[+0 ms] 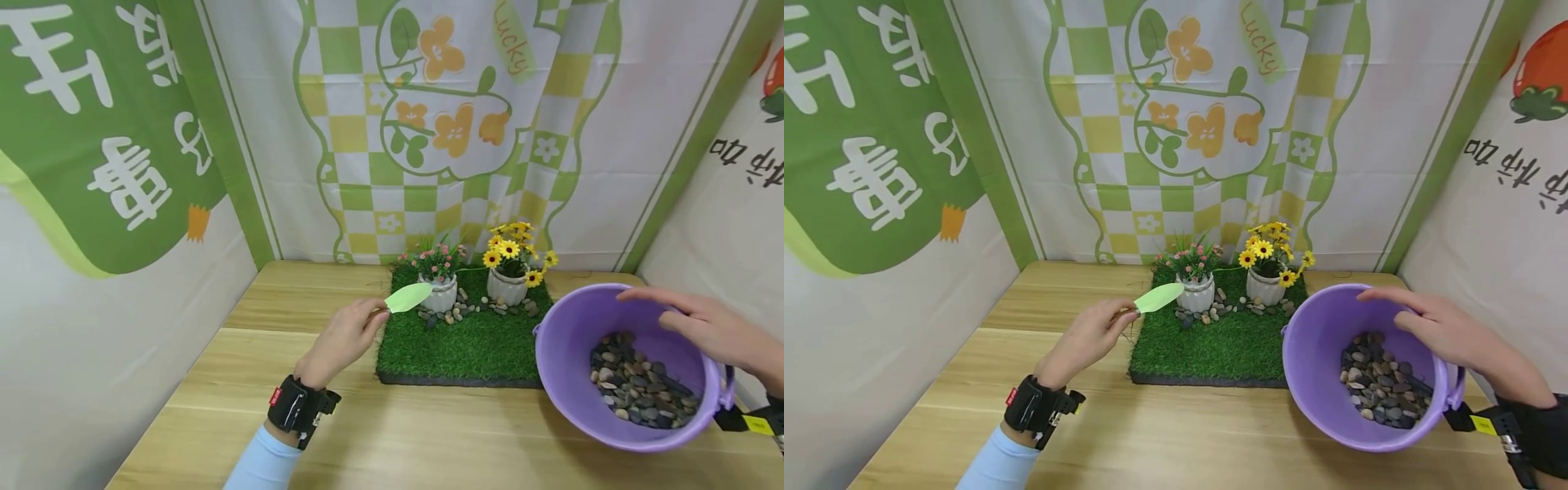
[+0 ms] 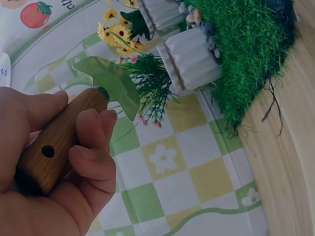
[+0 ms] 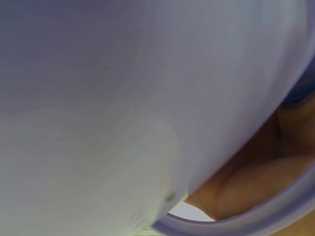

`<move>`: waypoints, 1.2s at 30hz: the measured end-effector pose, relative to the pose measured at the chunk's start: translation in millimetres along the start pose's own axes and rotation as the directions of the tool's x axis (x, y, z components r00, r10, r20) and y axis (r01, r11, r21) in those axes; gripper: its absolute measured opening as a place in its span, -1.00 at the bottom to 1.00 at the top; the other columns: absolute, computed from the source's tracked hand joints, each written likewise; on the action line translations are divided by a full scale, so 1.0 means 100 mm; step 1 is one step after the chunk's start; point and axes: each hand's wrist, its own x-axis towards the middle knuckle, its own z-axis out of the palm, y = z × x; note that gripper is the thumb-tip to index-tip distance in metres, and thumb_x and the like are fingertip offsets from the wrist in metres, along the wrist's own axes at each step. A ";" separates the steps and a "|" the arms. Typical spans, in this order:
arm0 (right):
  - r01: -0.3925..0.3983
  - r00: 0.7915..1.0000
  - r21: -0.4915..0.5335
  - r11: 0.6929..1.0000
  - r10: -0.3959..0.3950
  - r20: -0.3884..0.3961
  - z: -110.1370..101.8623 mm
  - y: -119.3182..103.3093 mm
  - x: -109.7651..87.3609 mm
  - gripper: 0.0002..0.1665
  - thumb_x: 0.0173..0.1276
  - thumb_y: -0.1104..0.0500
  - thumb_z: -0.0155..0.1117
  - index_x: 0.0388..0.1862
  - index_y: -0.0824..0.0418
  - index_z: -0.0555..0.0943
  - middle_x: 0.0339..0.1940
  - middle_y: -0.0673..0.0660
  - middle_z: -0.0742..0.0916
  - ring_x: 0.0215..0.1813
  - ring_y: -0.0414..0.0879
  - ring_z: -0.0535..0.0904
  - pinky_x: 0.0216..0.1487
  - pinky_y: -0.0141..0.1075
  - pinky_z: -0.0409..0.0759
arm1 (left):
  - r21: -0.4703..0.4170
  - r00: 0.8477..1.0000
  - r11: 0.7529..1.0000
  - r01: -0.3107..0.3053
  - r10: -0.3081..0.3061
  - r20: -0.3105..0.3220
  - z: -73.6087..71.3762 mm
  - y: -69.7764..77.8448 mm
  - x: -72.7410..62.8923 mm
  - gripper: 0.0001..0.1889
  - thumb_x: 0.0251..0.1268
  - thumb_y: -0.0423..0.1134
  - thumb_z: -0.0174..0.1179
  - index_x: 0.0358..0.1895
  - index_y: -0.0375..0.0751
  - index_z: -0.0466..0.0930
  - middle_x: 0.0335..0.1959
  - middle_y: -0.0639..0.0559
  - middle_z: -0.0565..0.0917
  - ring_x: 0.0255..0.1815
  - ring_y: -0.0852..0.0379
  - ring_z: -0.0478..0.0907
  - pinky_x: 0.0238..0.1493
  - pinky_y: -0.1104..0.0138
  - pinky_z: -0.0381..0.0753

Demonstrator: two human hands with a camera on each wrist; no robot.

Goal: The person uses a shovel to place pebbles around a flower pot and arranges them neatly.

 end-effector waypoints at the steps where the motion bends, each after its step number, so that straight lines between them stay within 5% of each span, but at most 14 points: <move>1: -0.005 1.000 -0.006 1.000 0.005 -0.001 0.00 0.00 0.00 -0.44 0.44 0.40 -0.05 0.29 -0.04 0.53 0.21 -0.59 0.39 0.14 -0.73 0.23 -0.08 -0.66 0.24 | 0.002 1.000 1.000 -0.002 0.002 -0.007 0.00 -0.01 0.00 -0.80 0.45 -0.22 0.13 0.01 -0.19 0.64 -0.22 -0.03 0.70 -0.41 0.23 0.47 -0.34 0.32 0.50; 20: -0.015 1.000 0.090 0.996 0.013 0.023 -0.05 0.12 -0.02 -0.48 0.50 0.40 -0.15 0.34 0.09 0.47 0.24 -0.59 0.33 0.17 -0.78 0.15 -0.02 -0.76 0.11 | 0.154 0.993 0.987 0.053 -0.035 -0.114 -0.08 -0.11 -0.08 -0.84 0.43 -0.28 0.14 -0.10 -0.30 0.63 -0.38 -0.07 0.62 -0.51 0.16 0.41 -0.50 0.34 0.41; 36: -0.112 0.992 0.213 0.971 0.098 0.076 -0.23 0.36 -0.12 -0.45 0.51 0.41 -0.16 0.42 0.15 0.36 0.21 -0.60 0.32 0.07 -0.68 0.35 -0.21 -0.43 0.59 | 0.155 0.977 0.977 0.145 -0.116 -0.182 -0.05 -0.29 0.01 -0.80 0.45 -0.28 0.12 -0.06 -0.35 0.63 -0.30 -0.21 0.66 -0.35 -0.06 0.58 -0.40 0.13 0.57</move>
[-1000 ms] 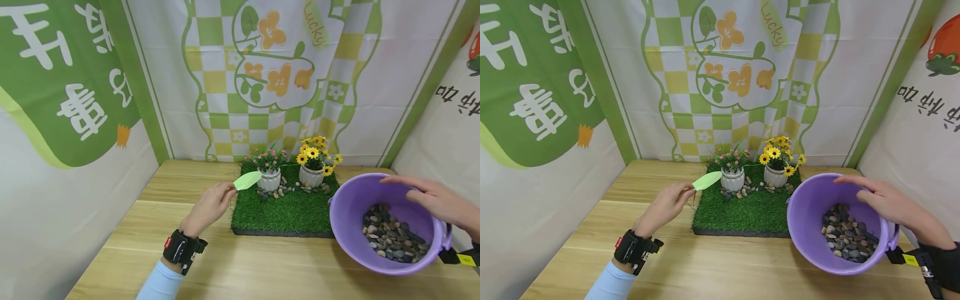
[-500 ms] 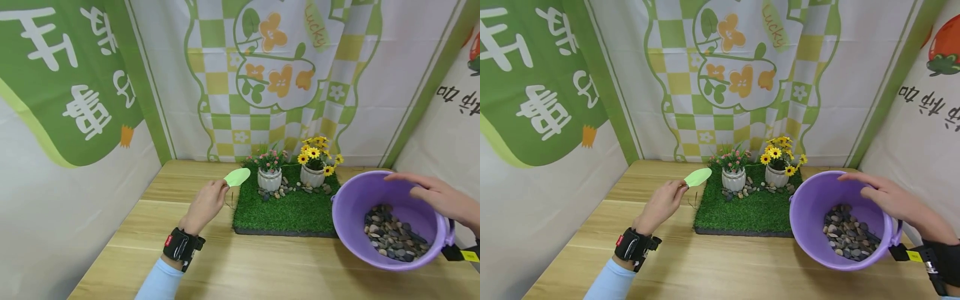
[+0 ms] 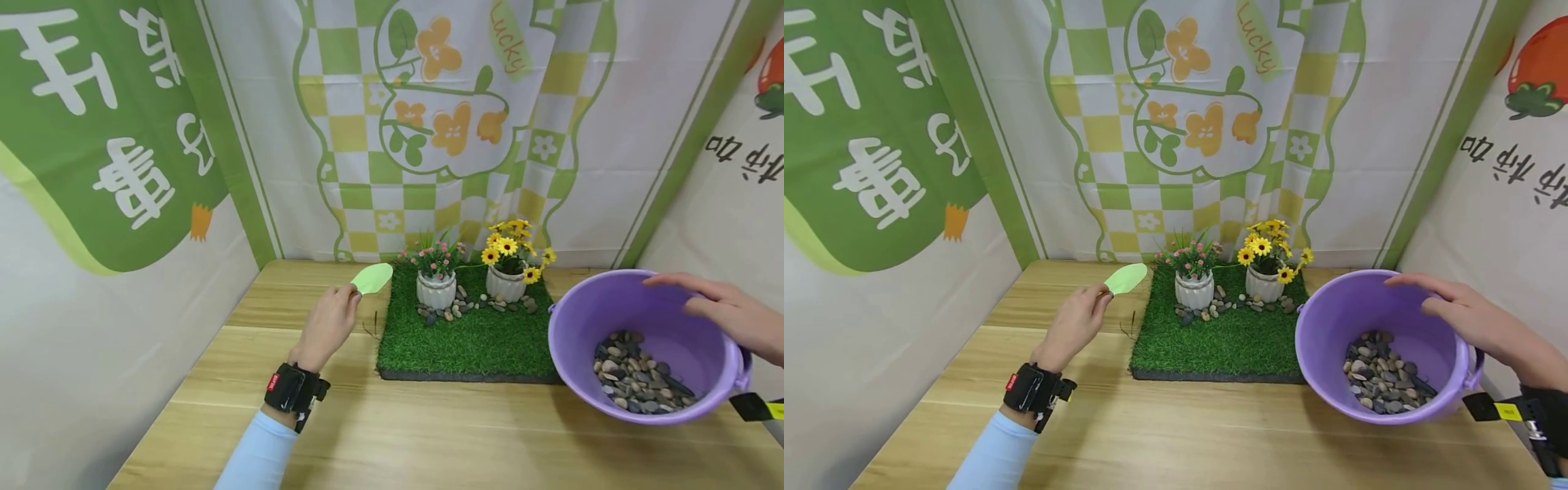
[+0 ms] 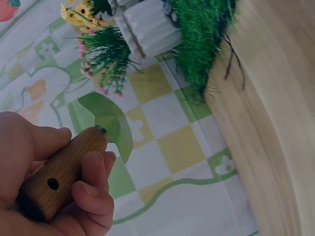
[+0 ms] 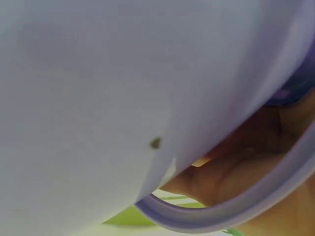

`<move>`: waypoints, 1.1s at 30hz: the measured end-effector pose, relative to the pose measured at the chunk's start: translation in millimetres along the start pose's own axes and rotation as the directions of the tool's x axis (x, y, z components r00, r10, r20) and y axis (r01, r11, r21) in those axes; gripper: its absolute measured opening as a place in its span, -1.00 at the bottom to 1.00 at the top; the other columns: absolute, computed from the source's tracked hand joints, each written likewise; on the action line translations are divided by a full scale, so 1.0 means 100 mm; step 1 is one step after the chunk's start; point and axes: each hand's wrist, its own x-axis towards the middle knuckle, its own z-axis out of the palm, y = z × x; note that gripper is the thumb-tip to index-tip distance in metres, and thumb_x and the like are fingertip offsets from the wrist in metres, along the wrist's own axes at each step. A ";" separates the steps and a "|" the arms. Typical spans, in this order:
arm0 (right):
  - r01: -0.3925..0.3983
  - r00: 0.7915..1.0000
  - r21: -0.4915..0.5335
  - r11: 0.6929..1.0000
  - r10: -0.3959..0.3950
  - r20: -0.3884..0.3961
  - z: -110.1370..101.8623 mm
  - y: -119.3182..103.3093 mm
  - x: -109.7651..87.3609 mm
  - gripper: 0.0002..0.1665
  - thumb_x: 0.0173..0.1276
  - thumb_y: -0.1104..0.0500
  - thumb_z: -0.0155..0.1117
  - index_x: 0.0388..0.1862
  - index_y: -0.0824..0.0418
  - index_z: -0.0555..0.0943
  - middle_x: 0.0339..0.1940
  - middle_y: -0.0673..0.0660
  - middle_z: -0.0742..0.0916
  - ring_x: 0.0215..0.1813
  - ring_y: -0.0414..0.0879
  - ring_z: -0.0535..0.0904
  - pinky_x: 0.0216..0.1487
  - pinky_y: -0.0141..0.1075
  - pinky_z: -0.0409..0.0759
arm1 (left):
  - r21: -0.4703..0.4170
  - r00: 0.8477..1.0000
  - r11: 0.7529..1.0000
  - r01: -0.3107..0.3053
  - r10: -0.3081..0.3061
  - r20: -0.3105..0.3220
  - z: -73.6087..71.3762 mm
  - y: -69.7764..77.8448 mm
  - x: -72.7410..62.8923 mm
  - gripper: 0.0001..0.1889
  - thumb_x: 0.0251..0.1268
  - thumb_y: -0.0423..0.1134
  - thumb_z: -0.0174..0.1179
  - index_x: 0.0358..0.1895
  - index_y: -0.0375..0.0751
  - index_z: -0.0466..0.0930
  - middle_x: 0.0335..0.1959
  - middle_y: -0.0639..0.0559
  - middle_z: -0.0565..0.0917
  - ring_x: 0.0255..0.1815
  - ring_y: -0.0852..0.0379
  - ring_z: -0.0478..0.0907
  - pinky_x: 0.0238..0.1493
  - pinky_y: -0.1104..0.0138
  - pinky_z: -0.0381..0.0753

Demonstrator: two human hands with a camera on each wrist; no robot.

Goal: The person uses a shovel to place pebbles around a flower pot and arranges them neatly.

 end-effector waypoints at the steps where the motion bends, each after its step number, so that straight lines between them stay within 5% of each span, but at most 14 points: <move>1: -0.012 1.000 0.004 1.000 0.012 0.001 0.00 0.00 0.00 -0.45 0.51 0.40 -0.16 0.42 0.14 0.36 0.20 -0.61 0.32 0.06 -0.67 0.35 -0.22 -0.41 0.60 | 0.003 1.000 1.000 0.005 -0.005 -0.002 0.01 -0.03 0.00 -0.79 0.45 -0.28 0.12 -0.05 -0.35 0.63 -0.29 -0.22 0.66 -0.35 -0.06 0.59 -0.41 0.13 0.57; 13: -0.087 0.996 -0.043 0.995 0.086 -0.028 -0.05 0.03 -0.02 -0.44 0.49 0.38 -0.12 0.42 0.09 0.36 0.13 -0.63 0.28 0.00 -0.67 0.36 -0.27 -0.36 0.63 | 0.030 0.996 0.996 0.081 -0.082 0.034 0.16 -0.29 0.01 -0.75 0.50 -0.30 0.04 0.04 -0.42 0.55 -0.28 -0.31 0.64 -0.41 -0.08 0.55 -0.45 0.16 0.52; 19: -0.076 0.993 -0.097 0.992 0.066 -0.103 -0.09 0.11 -0.07 -0.43 0.41 0.42 -0.04 0.34 0.07 0.46 0.06 -0.69 0.32 -0.03 -0.78 0.26 -0.25 -0.59 0.46 | 0.049 0.994 0.993 0.105 -0.107 0.034 0.20 -0.35 -0.01 -0.76 0.50 -0.33 0.01 0.05 -0.41 0.52 -0.31 -0.30 0.59 -0.41 -0.09 0.50 -0.46 0.17 0.48; 27: -0.105 0.989 -0.036 0.994 0.100 -0.109 -0.13 0.20 -0.14 -0.34 0.36 0.47 -0.07 0.36 0.00 0.45 -0.05 -0.73 0.38 -0.15 -0.59 0.47 -0.40 -0.35 0.61 | 0.046 0.991 0.992 0.119 -0.122 0.059 0.30 -0.40 -0.07 -0.76 0.48 -0.37 0.02 0.06 -0.43 0.53 -0.37 -0.26 0.55 -0.39 -0.08 0.43 -0.36 0.18 0.38; 33: -0.041 0.991 -0.032 0.999 0.037 -0.131 -0.15 0.29 -0.18 -0.33 0.34 0.50 -0.05 0.35 0.03 0.48 -0.01 -0.70 0.42 -0.10 -0.63 0.45 -0.38 -0.45 0.58 | 0.049 0.975 0.980 0.191 -0.195 0.104 0.39 -0.44 -0.10 -0.74 0.50 -0.35 -0.02 0.11 -0.40 0.50 -0.34 -0.25 0.50 -0.32 -0.09 0.39 -0.30 0.17 0.37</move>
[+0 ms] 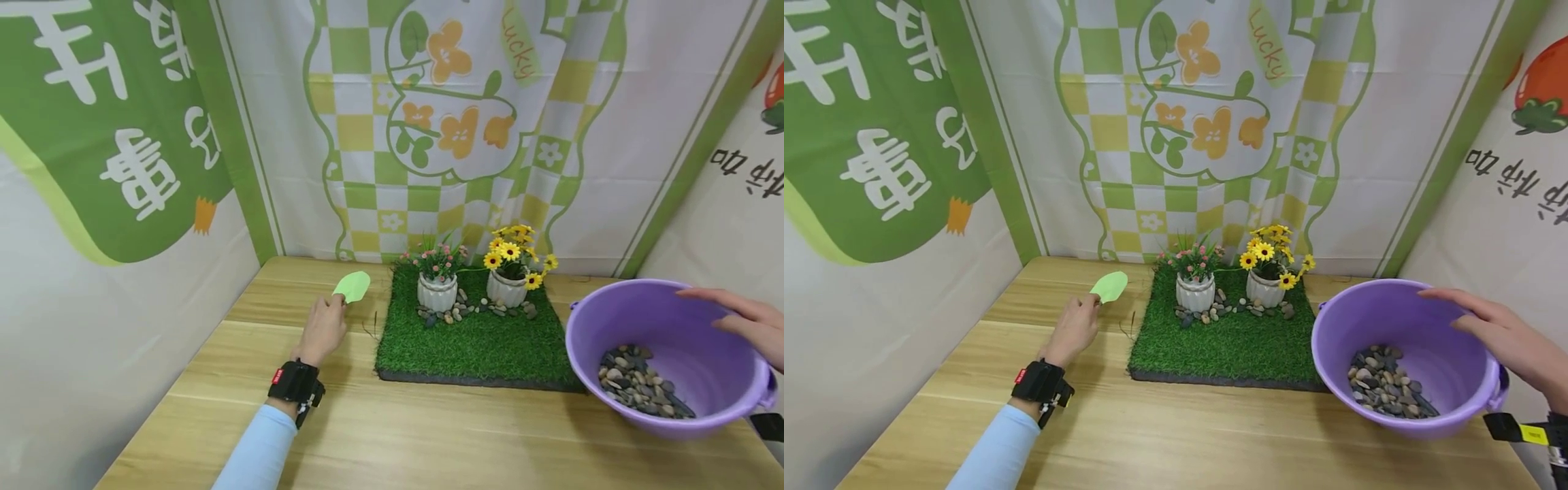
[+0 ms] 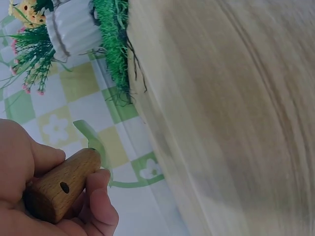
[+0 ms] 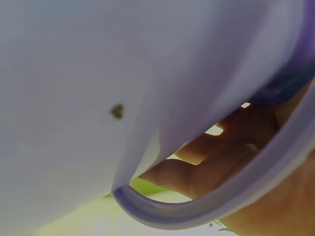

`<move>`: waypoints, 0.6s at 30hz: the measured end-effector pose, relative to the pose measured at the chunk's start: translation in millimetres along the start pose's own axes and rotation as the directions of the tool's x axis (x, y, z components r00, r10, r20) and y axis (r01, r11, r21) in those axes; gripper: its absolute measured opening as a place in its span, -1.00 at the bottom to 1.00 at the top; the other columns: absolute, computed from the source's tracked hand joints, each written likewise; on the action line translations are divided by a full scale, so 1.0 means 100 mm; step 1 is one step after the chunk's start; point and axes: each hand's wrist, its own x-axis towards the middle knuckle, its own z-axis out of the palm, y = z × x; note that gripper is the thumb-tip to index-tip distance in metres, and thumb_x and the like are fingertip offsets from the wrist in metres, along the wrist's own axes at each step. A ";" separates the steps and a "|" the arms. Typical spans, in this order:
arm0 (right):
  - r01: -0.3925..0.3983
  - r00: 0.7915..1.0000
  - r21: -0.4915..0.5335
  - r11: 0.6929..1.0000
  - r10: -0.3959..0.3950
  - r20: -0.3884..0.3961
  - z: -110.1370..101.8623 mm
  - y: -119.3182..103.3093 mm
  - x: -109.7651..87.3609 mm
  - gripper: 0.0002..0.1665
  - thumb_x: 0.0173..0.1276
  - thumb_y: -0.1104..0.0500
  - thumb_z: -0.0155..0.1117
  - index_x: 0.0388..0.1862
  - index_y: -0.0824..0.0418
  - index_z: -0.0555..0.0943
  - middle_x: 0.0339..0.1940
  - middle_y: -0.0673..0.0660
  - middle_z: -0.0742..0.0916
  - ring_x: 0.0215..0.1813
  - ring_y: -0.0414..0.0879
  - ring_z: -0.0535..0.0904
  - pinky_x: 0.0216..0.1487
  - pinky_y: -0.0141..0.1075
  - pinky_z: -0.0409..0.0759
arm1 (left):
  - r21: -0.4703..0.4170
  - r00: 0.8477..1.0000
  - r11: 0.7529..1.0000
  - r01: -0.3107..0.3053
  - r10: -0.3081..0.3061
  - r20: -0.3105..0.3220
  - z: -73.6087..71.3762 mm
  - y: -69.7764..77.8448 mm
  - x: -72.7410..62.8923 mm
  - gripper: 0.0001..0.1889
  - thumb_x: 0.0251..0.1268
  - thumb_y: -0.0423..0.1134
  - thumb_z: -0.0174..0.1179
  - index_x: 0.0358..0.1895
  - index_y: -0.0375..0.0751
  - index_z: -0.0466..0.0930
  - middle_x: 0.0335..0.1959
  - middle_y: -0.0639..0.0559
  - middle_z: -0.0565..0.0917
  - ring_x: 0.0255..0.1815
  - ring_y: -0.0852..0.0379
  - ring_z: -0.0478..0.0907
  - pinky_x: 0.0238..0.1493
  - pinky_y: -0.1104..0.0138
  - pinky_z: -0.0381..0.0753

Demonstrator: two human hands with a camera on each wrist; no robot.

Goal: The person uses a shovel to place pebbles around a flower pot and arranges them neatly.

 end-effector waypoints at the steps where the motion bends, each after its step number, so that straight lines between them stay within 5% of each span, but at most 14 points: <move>1: 0.023 1.000 0.012 1.000 -0.022 -0.010 0.00 0.02 -0.01 -0.32 0.33 0.51 -0.05 0.35 0.03 0.49 0.01 -0.69 0.43 -0.09 -0.65 0.44 -0.37 -0.47 0.57 | 0.003 1.000 1.000 0.006 -0.006 0.007 0.02 -0.01 0.01 -0.74 0.51 -0.35 -0.03 0.12 -0.40 0.50 -0.33 -0.26 0.50 -0.30 -0.11 0.40 -0.27 0.15 0.38; 7: 0.130 0.991 0.077 0.989 -0.128 -0.033 0.00 0.12 -0.02 -0.31 0.31 0.57 -0.07 0.31 0.06 0.53 0.06 -0.62 0.51 -0.08 -0.63 0.50 -0.38 -0.51 0.57 | 0.035 1.000 0.999 0.023 -0.024 0.015 0.10 -0.05 -0.01 -0.76 0.49 -0.35 -0.02 0.08 -0.40 0.49 -0.32 -0.32 0.54 -0.21 -0.23 0.44 -0.12 0.03 0.39; 14: 0.115 0.993 0.237 0.965 -0.119 0.004 -0.04 0.20 -0.05 -0.29 0.41 0.55 -0.19 0.35 -0.01 0.49 0.08 -0.58 0.52 -0.37 -0.26 0.71 -0.70 -0.19 0.55 | 0.033 0.999 0.999 0.040 -0.041 0.027 0.13 -0.07 0.01 -0.74 0.50 -0.35 -0.05 0.10 -0.40 0.48 -0.30 -0.34 0.50 -0.22 -0.23 0.39 -0.16 0.07 0.35; 18: 0.144 0.989 0.262 0.954 -0.149 -0.003 -0.04 0.26 -0.07 -0.27 0.40 0.58 -0.23 0.36 0.01 0.48 0.12 -0.55 0.52 -0.31 -0.33 0.70 -0.70 -0.21 0.54 | 0.046 0.996 0.997 0.069 -0.071 0.046 0.14 -0.09 0.02 -0.74 0.50 -0.35 -0.07 0.11 -0.39 0.47 -0.26 -0.38 0.50 -0.15 -0.28 0.39 -0.12 0.03 0.37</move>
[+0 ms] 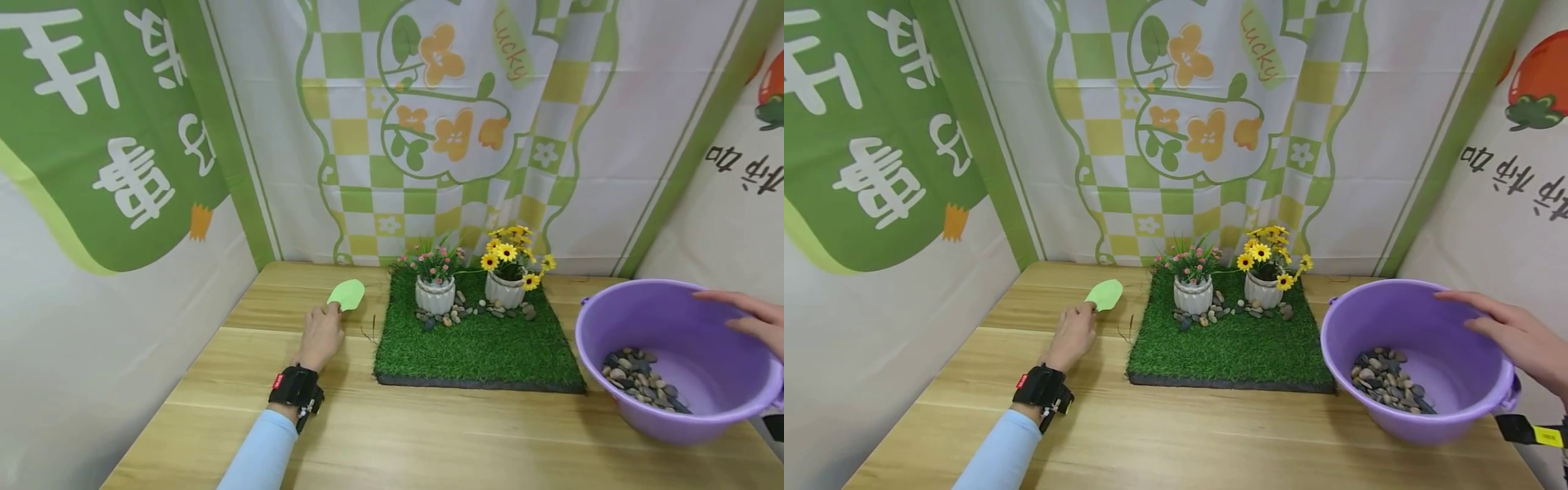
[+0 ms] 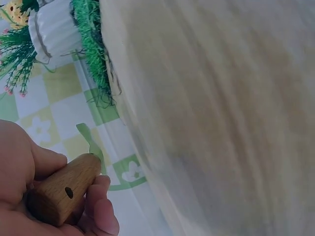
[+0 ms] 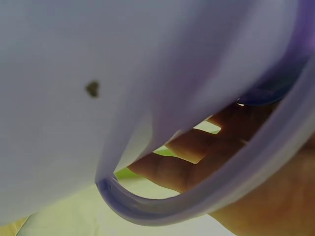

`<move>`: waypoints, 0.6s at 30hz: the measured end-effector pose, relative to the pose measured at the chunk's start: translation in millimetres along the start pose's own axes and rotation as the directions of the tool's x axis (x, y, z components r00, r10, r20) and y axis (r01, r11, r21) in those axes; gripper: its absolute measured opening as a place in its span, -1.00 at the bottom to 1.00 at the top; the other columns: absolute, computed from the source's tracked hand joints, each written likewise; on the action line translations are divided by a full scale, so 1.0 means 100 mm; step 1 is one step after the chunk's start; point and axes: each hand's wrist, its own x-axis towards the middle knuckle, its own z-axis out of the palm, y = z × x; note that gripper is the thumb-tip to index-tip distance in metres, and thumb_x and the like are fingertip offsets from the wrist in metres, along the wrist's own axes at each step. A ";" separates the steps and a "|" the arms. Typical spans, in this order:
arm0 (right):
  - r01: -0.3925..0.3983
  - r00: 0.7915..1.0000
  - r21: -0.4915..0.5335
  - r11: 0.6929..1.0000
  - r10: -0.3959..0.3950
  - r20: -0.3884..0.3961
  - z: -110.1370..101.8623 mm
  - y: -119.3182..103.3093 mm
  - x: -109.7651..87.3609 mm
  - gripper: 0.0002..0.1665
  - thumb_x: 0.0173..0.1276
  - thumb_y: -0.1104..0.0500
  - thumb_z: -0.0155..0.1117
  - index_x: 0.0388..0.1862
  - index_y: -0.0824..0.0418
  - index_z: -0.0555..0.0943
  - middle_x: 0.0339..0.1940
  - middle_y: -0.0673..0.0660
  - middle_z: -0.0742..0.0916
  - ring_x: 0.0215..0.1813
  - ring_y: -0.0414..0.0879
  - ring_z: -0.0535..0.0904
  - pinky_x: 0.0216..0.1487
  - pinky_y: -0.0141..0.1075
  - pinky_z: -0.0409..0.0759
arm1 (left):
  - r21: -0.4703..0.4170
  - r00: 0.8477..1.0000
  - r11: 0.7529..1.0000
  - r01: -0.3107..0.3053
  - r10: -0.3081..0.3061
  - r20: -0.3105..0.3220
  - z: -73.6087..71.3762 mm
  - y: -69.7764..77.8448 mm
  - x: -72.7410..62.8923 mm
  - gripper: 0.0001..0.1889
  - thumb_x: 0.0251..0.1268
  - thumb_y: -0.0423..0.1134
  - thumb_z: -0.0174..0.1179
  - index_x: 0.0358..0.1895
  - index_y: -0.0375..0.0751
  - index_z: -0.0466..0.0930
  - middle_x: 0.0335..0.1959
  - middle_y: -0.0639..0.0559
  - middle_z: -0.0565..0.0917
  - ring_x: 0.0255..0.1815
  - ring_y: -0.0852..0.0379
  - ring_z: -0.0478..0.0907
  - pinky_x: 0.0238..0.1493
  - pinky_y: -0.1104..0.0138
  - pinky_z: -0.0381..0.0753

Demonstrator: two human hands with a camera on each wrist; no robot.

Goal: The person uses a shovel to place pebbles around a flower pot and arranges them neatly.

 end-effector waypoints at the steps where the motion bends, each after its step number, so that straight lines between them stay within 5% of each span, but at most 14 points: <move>1: 0.019 1.000 0.018 1.000 -0.020 0.004 0.00 0.02 -0.01 -0.26 0.39 0.59 -0.24 0.37 0.04 0.48 0.15 -0.54 0.52 -0.25 -0.37 0.69 -0.68 -0.22 0.55 | 0.003 1.000 1.000 0.006 -0.006 0.009 0.00 -0.01 0.00 -0.74 0.50 -0.35 -0.07 0.11 -0.38 0.47 -0.25 -0.38 0.51 -0.13 -0.29 0.39 -0.10 0.02 0.37; 7: 0.126 0.992 0.109 0.986 -0.129 0.017 -0.01 0.13 -0.07 -0.19 0.27 0.71 -0.31 0.37 0.20 0.45 0.25 -0.38 0.56 -0.01 -0.48 0.61 -0.48 -0.37 0.62 | 0.017 0.999 1.000 0.022 -0.023 0.050 0.01 -0.02 0.03 -0.73 0.50 -0.34 -0.08 0.13 -0.35 0.44 -0.22 -0.36 0.48 -0.11 -0.27 0.35 -0.09 0.03 0.35; 11: 0.087 0.995 0.167 0.982 -0.094 0.032 -0.03 0.12 -0.10 -0.18 0.34 0.67 -0.36 0.43 0.11 0.40 0.23 -0.38 0.57 -0.38 -0.19 0.74 -0.70 -0.22 0.55 | 0.037 0.999 0.999 0.015 -0.017 0.051 0.01 -0.02 0.04 -0.74 0.47 -0.36 -0.06 0.11 -0.36 0.45 -0.23 -0.37 0.48 -0.13 -0.26 0.35 -0.11 0.04 0.35; 14: 0.026 0.999 0.173 0.985 -0.029 0.016 -0.02 0.08 -0.13 -0.21 0.42 0.60 -0.36 0.46 0.05 0.37 0.17 -0.42 0.59 -0.66 0.05 0.65 -0.82 -0.14 0.46 | 0.070 0.997 0.998 0.005 -0.010 0.075 0.01 -0.02 0.04 -0.70 0.37 -0.40 0.03 0.12 -0.40 0.45 -0.19 -0.43 0.52 -0.10 -0.29 0.39 -0.07 0.01 0.37; 18: -0.015 1.000 0.176 0.984 0.013 0.011 -0.03 0.08 -0.15 -0.23 0.44 0.58 -0.35 0.47 0.03 0.36 0.13 -0.44 0.60 -0.70 0.14 0.62 -0.83 -0.10 0.46 | 0.108 0.992 0.994 0.005 -0.019 0.123 0.00 -0.04 0.03 -0.59 0.24 -0.43 0.15 0.17 -0.44 0.42 -0.09 -0.51 0.54 -0.05 -0.35 0.41 0.01 -0.03 0.38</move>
